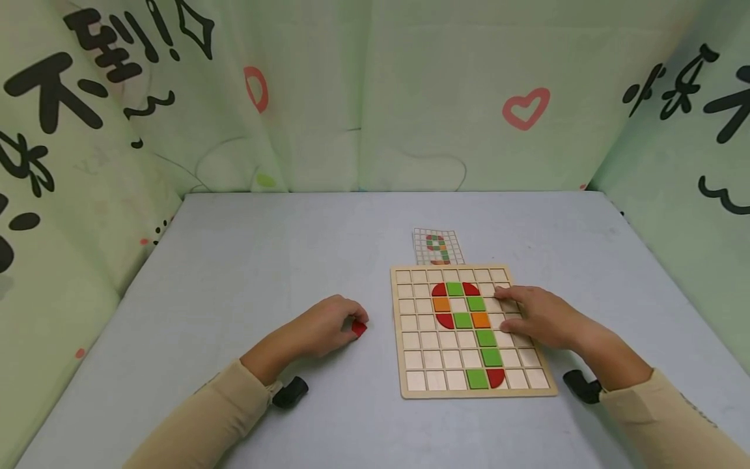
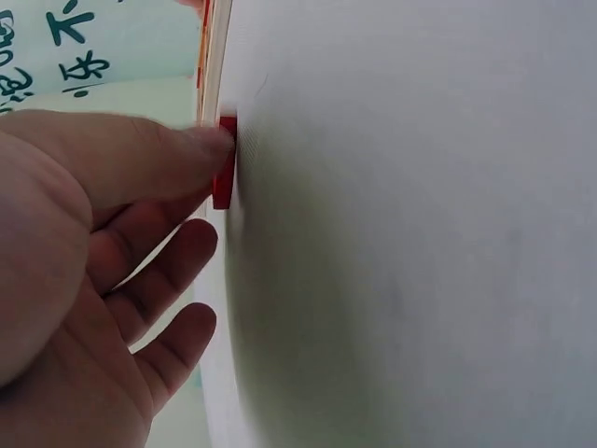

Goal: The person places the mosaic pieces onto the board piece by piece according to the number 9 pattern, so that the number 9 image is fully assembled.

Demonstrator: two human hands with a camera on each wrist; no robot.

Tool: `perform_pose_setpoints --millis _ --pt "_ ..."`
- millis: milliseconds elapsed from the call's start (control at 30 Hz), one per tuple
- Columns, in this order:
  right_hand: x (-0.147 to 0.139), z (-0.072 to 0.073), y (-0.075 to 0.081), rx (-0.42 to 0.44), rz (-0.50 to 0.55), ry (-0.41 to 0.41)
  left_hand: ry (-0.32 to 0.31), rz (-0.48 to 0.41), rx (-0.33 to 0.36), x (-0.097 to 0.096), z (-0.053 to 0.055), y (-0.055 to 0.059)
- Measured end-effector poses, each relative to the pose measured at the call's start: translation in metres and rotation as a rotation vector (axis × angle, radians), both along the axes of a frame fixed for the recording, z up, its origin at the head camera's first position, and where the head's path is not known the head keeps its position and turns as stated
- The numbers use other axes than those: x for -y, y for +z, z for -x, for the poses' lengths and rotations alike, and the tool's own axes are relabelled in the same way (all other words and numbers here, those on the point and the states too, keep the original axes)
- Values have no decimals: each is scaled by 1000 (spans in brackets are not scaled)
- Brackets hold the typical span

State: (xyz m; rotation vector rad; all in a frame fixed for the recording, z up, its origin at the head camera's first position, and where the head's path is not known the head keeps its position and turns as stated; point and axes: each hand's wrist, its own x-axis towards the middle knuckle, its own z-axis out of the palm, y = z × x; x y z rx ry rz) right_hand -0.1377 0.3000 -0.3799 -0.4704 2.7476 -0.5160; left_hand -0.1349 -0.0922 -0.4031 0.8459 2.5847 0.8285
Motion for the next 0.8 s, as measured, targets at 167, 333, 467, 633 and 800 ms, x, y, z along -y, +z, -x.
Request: perform_pose_setpoints --millis 167,333,467,633,800 --pt "0 0 0 -6 -5 9 14 4 -20 -2 1 -3" --pt "1 0 1 -3 -5 9 42 4 2 -3 1 -3" --pt "1 -1 1 1 -7 4 61 19 21 -6 0 -2" --pt "1 0 0 -2 -9 5 64 32 26 -9 -1 -1" --pt "1 0 0 0 -16 0 64 41 16 -11 -1 0"
